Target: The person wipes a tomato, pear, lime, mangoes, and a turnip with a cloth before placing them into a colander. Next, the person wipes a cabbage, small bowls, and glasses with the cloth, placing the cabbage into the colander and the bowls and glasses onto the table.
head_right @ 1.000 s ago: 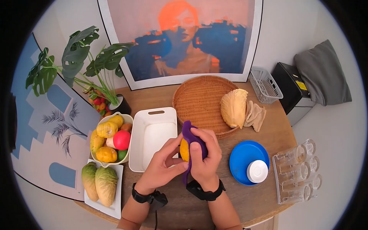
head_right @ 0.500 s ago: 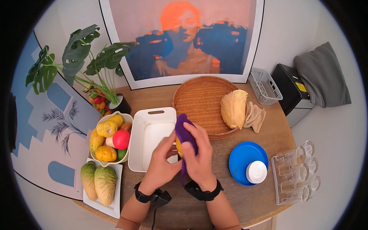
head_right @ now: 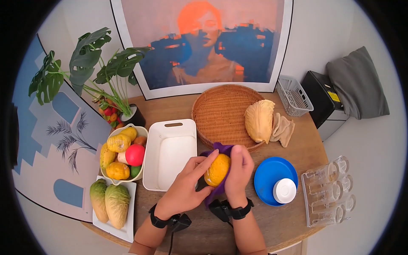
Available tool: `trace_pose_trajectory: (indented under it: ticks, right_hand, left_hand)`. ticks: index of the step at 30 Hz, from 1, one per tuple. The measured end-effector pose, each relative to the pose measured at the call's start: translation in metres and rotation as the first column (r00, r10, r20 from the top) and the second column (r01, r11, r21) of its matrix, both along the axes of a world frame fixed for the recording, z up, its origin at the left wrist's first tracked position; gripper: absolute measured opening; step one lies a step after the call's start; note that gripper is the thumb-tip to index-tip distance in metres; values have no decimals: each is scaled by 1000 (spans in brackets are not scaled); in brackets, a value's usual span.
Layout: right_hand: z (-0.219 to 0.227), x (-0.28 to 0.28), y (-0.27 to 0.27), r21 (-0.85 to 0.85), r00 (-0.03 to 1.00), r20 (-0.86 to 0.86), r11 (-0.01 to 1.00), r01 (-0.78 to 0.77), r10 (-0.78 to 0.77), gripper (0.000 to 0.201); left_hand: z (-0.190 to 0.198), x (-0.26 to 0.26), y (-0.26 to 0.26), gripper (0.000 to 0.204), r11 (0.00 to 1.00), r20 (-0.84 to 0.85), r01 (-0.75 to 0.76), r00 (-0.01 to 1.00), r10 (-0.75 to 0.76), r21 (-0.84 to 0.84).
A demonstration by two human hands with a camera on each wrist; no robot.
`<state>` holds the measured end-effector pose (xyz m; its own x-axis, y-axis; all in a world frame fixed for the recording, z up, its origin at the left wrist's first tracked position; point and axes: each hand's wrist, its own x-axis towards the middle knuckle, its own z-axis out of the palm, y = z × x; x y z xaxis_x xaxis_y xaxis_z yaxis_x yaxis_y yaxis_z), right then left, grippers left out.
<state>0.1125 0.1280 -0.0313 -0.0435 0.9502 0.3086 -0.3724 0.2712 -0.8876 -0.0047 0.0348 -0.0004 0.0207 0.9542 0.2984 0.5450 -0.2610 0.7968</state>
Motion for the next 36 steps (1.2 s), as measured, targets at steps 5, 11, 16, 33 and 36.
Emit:
trace_pose_trajectory:
  ticks: [5, 11, 16, 33, 36]
  right_hand:
    - [4, 10, 6, -215, 995, -93, 977, -1, -19, 35]
    - [4, -17, -8, 317, 971, 233, 939, -135, 61, 36]
    - [2, -10, -10, 192, 983, 184, 981, -20, -16, 27]
    - [10, 14, 13, -63, 968, 192, 987, -150, 159, 34]
    - [11, 16, 13, 7, 943, 229, 968, -250, 242, 47]
  left_hand:
    - [-6, 10, 5, 87, 998, 117, -52, 992, 49, 22]
    - [-10, 6, 7, 89, 944, -22, -304, 951, 309, 127]
    - [0, 10, 1, 85, 977, -85, -192, 976, 200, 91]
    - [-16, -83, -6, 91, 739, -465, -674, 656, 595, -6]
    - [-21, -83, -4, 92, 722, -488, -691, 619, 615, 33]
